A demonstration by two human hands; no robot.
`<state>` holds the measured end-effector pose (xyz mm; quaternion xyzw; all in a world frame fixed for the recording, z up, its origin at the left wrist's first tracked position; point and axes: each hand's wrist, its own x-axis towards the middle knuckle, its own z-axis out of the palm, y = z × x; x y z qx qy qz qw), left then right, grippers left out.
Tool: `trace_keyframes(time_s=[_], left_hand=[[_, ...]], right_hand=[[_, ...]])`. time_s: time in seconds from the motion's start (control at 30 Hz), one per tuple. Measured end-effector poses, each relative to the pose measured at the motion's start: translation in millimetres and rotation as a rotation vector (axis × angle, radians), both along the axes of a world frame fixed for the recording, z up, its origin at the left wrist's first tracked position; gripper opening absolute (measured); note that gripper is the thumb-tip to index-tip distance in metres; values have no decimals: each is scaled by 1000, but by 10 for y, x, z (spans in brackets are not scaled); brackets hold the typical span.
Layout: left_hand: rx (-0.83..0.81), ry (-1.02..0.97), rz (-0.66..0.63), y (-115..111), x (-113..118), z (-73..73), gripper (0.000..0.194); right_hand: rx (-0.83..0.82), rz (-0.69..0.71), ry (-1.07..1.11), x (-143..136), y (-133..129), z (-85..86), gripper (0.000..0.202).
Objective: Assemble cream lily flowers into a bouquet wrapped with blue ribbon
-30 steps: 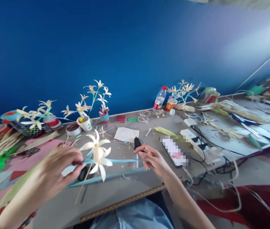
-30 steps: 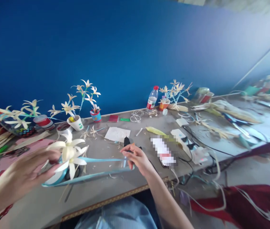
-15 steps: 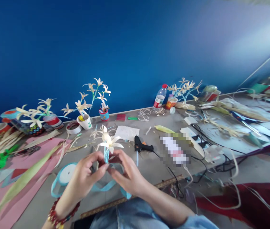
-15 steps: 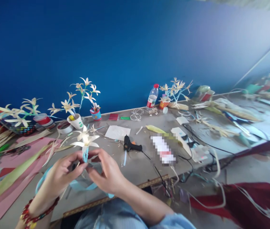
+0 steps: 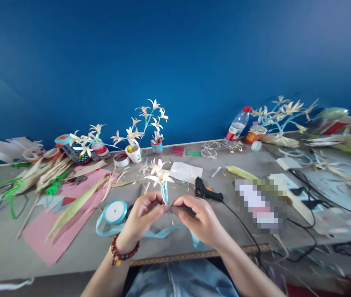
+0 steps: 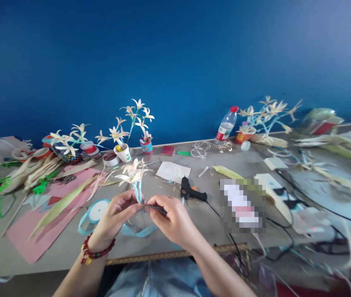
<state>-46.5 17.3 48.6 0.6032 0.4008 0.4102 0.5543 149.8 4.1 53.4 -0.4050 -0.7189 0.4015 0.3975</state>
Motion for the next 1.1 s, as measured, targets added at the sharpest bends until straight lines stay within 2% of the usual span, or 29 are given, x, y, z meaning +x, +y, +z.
trace_keyframes(time_s=[0.23, 0.43, 0.57, 0.8, 1.1], left_hand=[[-72, -127, -57, -5, -16, -24, 22], [-118, -190, -93, -13, -5, 13, 24], [-87, -134, -83, -7, -32, 35, 24], [19, 12, 34, -8, -61, 110, 28], [181, 167, 12, 75, -159, 147, 19]], right_hand=[[-100, 77, 50, 32, 29, 21, 17], [-161, 71, 221, -8, 53, -16, 21], [-141, 53, 270, -30, 56, -18, 25], [17, -127, 111, -69, 35, -63, 18], [58, -122, 68, -64, 110, 11, 18]])
